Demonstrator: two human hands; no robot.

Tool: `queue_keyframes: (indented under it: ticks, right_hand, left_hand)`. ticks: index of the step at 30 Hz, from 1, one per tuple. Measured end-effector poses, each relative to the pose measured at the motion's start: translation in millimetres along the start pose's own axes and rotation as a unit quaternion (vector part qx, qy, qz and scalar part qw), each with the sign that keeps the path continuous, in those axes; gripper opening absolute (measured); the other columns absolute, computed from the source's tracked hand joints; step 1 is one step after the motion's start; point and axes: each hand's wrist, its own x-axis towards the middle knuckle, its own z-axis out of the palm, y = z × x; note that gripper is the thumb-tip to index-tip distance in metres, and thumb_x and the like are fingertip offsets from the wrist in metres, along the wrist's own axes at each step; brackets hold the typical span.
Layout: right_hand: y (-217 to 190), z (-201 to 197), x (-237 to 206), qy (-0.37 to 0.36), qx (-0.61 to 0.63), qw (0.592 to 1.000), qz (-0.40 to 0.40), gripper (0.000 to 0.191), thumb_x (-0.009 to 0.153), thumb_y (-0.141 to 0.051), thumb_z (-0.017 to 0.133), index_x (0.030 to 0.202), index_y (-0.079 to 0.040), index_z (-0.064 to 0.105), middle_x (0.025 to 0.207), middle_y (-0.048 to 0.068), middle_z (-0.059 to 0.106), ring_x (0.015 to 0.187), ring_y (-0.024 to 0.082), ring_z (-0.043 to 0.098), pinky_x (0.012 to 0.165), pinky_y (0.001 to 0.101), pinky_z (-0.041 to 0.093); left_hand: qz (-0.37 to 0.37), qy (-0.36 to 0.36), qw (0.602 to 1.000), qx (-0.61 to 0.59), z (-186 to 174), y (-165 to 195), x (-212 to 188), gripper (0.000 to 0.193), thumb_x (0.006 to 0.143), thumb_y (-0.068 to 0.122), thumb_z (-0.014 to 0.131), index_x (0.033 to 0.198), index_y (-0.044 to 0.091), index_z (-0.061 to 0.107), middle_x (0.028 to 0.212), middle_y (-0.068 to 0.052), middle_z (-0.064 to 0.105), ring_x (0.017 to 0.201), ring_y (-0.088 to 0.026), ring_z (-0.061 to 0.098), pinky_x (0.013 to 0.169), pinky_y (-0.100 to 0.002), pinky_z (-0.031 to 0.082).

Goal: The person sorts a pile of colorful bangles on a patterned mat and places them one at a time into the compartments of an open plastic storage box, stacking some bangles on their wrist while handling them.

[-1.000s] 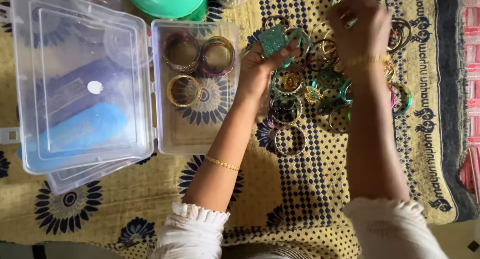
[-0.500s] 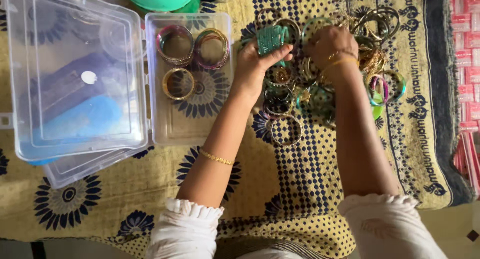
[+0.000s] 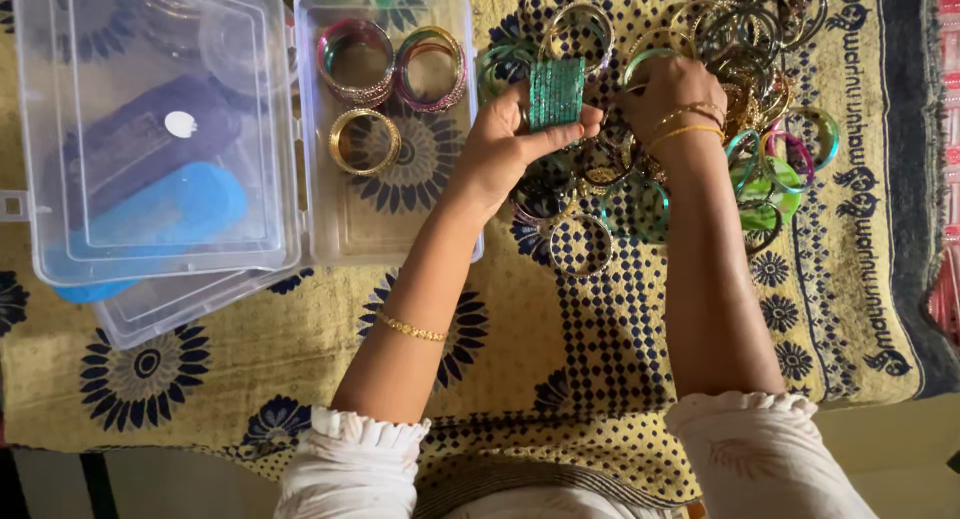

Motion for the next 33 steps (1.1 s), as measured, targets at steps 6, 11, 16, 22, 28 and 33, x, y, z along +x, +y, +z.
queue_keyframes:
  ticks: [6, 11, 16, 22, 28, 33]
  right_hand:
    - [24, 4, -2, 0.112, 0.217, 0.965, -0.095, 0.025, 0.083, -0.020, 0.081, 0.104, -0.007, 0.078, 0.095, 0.009, 0.076, 0.080, 0.020, 0.073, 0.073, 0.0353, 0.059]
    - [23, -19, -23, 0.079, 0.474, 0.876, -0.041, 0.017, 0.093, -0.010, 0.075, 0.109, -0.007, 0.074, 0.097, 0.007, 0.076, 0.085, 0.017, 0.072, 0.077, 0.0328, 0.060]
    - [-8, -30, -57, 0.040, 0.652, 0.747, -0.128, 0.019, 0.097, 0.000, 0.073, 0.115, -0.003, 0.072, 0.110, 0.008, 0.077, 0.099, 0.015, 0.075, 0.092, 0.0256, 0.062]
    - [-40, -11, -77, 0.294, 0.344, 0.857, -0.248, 0.015, 0.097, 0.007, 0.078, 0.107, -0.004, 0.077, 0.104, 0.008, 0.078, 0.092, 0.015, 0.077, 0.078, 0.0267, 0.062]
    - [-26, -11, -79, 0.330, 0.435, 0.821, -0.166, 0.017, 0.095, 0.008, 0.076, 0.105, -0.005, 0.076, 0.100, 0.006, 0.078, 0.083, 0.011, 0.074, 0.064, 0.0209, 0.058]
    - [-10, -4, -71, 0.396, 0.407, 0.810, -0.149, 0.018, 0.097, 0.010, 0.078, 0.107, -0.004, 0.073, 0.100, 0.006, 0.077, 0.081, 0.011, 0.070, 0.062, 0.0207, 0.053]
  left_hand:
    - [0.030, -0.005, 0.999, -0.038, -7, -7, 1, 0.017, 0.096, 0.015, 0.075, 0.112, 0.013, 0.073, 0.112, -0.004, 0.079, 0.110, -0.017, 0.073, 0.115, -0.039, 0.050]
    - [-0.003, 0.020, 1.000, -0.017, -11, -17, 3, 0.025, 0.096, 0.027, 0.075, 0.112, 0.009, 0.070, 0.114, -0.006, 0.076, 0.113, -0.018, 0.066, 0.113, -0.033, 0.038]
    - [-0.035, 0.023, 0.995, -0.096, -17, -24, 8, 0.038, 0.090, 0.031, 0.077, 0.114, 0.003, 0.066, 0.107, -0.007, 0.073, 0.105, -0.018, 0.066, 0.101, -0.031, 0.048]
    - [-0.019, 0.021, 0.987, -0.158, -18, -25, 10, 0.049, 0.094, 0.032, 0.078, 0.124, -0.003, 0.063, 0.119, -0.010, 0.070, 0.117, -0.021, 0.061, 0.108, -0.034, 0.045]
    - [-0.056, 0.041, 0.997, -0.040, -20, -21, 10, 0.046, 0.092, 0.035, 0.074, 0.122, 0.001, 0.065, 0.120, -0.012, 0.073, 0.120, -0.019, 0.065, 0.113, -0.030, 0.041]
    - [-0.020, 0.090, 0.994, 0.064, -8, -26, 12, 0.026, 0.090, 0.024, 0.075, 0.109, 0.007, 0.069, 0.098, -0.008, 0.077, 0.086, -0.019, 0.069, 0.080, -0.032, 0.054]
